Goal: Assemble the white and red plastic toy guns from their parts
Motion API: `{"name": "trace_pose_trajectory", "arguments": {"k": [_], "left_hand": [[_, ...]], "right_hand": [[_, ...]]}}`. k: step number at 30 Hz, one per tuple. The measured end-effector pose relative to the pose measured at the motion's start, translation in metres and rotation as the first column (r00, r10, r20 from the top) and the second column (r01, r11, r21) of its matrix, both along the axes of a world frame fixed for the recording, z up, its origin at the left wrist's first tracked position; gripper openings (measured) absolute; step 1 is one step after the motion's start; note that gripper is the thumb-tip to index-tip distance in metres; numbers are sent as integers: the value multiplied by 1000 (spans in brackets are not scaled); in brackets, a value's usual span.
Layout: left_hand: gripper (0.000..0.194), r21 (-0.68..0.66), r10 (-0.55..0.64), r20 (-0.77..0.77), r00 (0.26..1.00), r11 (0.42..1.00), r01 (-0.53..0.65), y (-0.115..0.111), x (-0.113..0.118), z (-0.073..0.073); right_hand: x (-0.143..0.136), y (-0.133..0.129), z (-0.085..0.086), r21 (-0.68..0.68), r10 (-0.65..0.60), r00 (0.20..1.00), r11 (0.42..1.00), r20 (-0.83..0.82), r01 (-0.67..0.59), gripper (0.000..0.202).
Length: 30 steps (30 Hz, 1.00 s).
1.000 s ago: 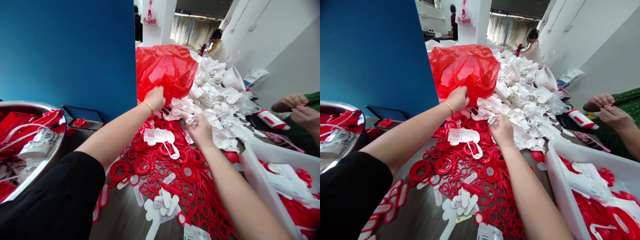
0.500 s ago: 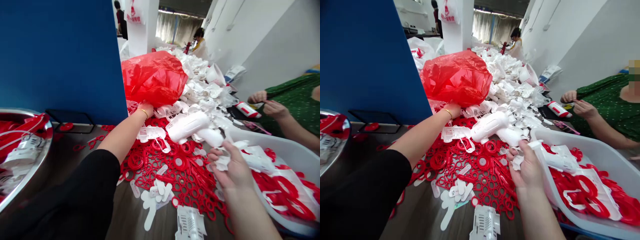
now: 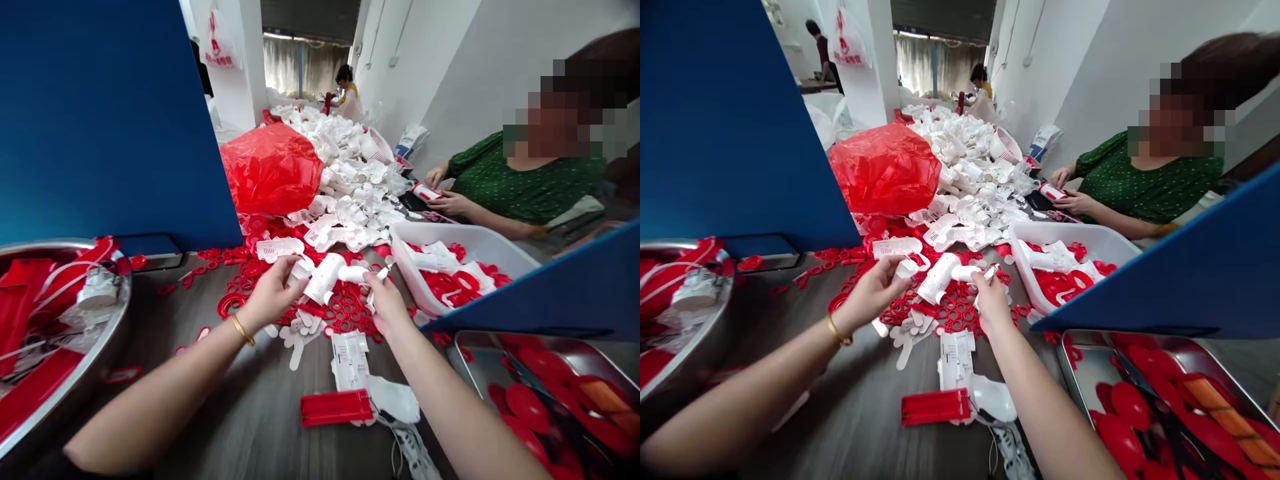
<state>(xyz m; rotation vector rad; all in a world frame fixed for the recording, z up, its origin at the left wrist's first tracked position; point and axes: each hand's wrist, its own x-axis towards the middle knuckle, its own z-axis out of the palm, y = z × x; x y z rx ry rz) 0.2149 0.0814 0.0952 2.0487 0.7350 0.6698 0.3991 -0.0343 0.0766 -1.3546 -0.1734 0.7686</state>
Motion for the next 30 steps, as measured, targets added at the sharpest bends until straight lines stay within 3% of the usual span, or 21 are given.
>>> {"name": "trace_pose_trajectory", "arguments": {"k": [2,4,6,9,11,15,17,19,22,26,28,30], "left_hand": [[39,172,-5,68,998,985,-7,-38,-4,-4],[41,369,-58,94,994,929,19,-72,-1,-5],[46,480,-139,78,987,873,85,-101,5,-4],[57,503,-342,-42,939,804,316,-146,12,3],[66,475,-521,-137,843,712,517,-174,14,10],[67,391,-734,-228,639,532,751,-223,19,22],[61,356,-791,-233,565,472,807,-243,22,23],[56,331,-820,-238,521,436,837,-258,25,18],[50,298,-803,-267,532,457,838,-269,26,6],[48,296,-753,-288,592,518,803,-270,19,0],[47,320,-719,-284,635,553,769,-267,12,2],[44,336,-675,-287,680,594,731,-262,4,3]], "right_hand": [[-22,-25,6,22,73,997,997,38,-74,30],[-50,-57,11,54,199,977,978,77,-204,35],[-76,-92,15,77,260,961,960,96,-268,37],[-90,-149,22,115,148,979,980,137,-164,33],[-78,-197,27,113,67,975,989,213,-93,30],[-36,-335,23,-44,-111,956,991,270,127,36],[-27,-412,5,-269,-216,944,921,249,281,42],[-27,-478,-27,-502,-266,930,786,252,361,42],[-31,-547,-89,-664,-306,932,658,195,355,37],[-14,-594,-157,-840,-356,918,432,177,329,34],[5,-606,-177,-881,-352,915,347,195,321,35],[22,-612,-193,-899,-340,916,300,211,318,36]]}}
